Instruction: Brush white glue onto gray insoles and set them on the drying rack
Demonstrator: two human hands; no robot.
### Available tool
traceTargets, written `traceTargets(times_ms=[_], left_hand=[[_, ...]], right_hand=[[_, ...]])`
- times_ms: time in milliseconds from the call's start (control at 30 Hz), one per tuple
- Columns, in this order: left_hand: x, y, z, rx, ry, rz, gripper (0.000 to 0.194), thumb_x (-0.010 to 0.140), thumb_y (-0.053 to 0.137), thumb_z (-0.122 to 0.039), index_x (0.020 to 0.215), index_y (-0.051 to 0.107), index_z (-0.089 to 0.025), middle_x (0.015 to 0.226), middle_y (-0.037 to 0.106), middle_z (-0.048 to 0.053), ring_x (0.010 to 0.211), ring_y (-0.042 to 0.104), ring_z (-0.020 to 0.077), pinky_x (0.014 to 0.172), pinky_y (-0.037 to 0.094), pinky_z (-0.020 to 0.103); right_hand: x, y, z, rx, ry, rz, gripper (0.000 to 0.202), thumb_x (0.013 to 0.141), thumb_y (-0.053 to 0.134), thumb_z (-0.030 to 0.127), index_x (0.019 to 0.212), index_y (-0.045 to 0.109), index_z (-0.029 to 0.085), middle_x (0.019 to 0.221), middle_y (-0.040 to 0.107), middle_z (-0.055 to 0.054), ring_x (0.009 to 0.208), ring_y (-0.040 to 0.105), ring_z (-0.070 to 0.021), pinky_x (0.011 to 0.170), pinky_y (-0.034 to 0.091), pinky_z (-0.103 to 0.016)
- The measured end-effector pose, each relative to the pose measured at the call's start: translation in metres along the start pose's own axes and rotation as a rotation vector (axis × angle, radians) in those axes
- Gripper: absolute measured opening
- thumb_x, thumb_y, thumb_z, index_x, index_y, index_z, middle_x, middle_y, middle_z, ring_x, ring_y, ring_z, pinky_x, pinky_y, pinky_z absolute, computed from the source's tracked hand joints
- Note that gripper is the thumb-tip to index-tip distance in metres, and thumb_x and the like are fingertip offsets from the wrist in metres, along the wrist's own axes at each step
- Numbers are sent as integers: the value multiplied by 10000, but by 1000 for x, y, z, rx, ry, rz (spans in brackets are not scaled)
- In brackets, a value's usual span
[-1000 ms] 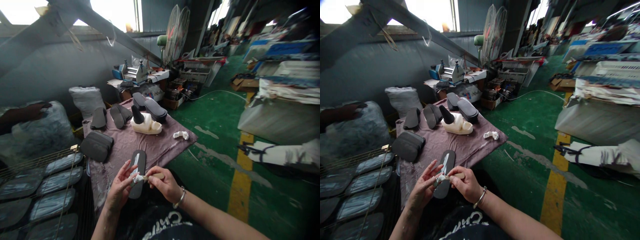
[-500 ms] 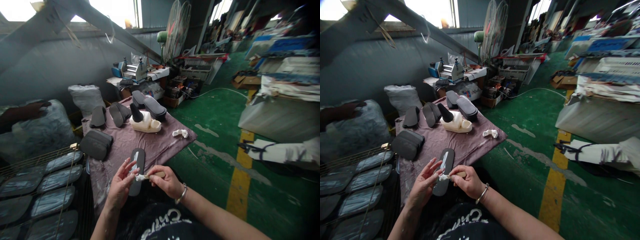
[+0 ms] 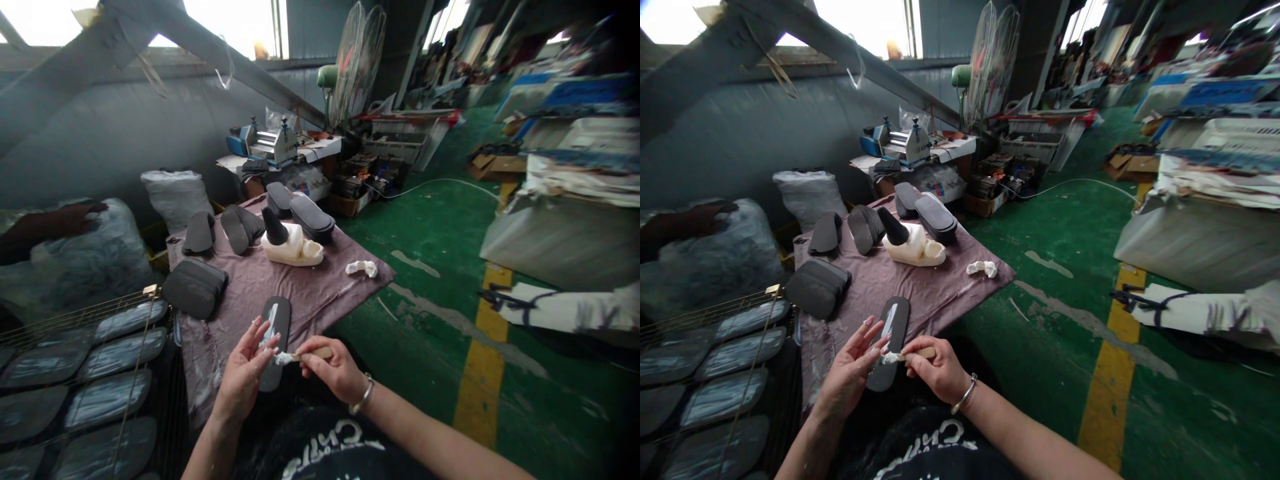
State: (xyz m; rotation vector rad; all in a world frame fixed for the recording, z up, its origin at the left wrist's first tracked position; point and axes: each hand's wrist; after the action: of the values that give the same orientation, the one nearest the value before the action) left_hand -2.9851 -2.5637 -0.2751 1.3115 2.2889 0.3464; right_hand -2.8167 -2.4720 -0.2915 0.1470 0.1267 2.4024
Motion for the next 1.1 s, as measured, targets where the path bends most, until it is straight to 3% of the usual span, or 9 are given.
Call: traceTargets(times_ms=[300,467,633,833,1100], left_hand=[[5,0,7,-28,-18,12,570,696,709,-204,1232,514,-225,1391,415,130,1151,519,276,899,465,330],[7,11,0,-97,56,-77,508,687,720,-176,1160,543,-230,1392,417,92,1129,540,250,854,492,274],[3,20,-7,-155,47,-155,441,676,734,-186,1080,557,-179,1292,515,109,1149,523,255,826,501,236],[2,9,-3,-269,35,0,435,789,614,-162,1205,489,-194,1307,506,124,1161,514,242,872,502,251],[-4,2,-6,-432,13,85,441,843,500,-87,1261,456,-219,1343,484,97,1200,478,190,911,468,195]], right_hand=[[4,4,-18,251,43,-116,201,804,637,331,846,644,135,651,638,-31,521,596,-121,509,488,-206],[5,5,-15,284,-12,-129,188,804,650,317,877,644,143,742,664,-52,603,620,-130,578,514,-225],[3,5,-10,257,-37,-105,184,820,639,306,909,643,146,767,670,-57,629,627,-134,600,514,-234],[-3,7,-1,281,-43,-77,162,838,621,294,919,634,155,767,664,-51,626,619,-129,599,514,-239],[-10,11,21,301,-54,-65,149,848,610,278,936,634,160,764,661,-47,634,618,-127,611,508,-231]])
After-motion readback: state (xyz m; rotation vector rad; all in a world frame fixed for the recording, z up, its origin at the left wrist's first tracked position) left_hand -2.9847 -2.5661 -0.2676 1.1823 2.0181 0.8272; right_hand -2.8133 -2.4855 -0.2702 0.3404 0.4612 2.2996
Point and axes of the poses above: each hand's wrist, its own x-axis towards the middle knuckle, its own y-axis out of the palm, z = x × y
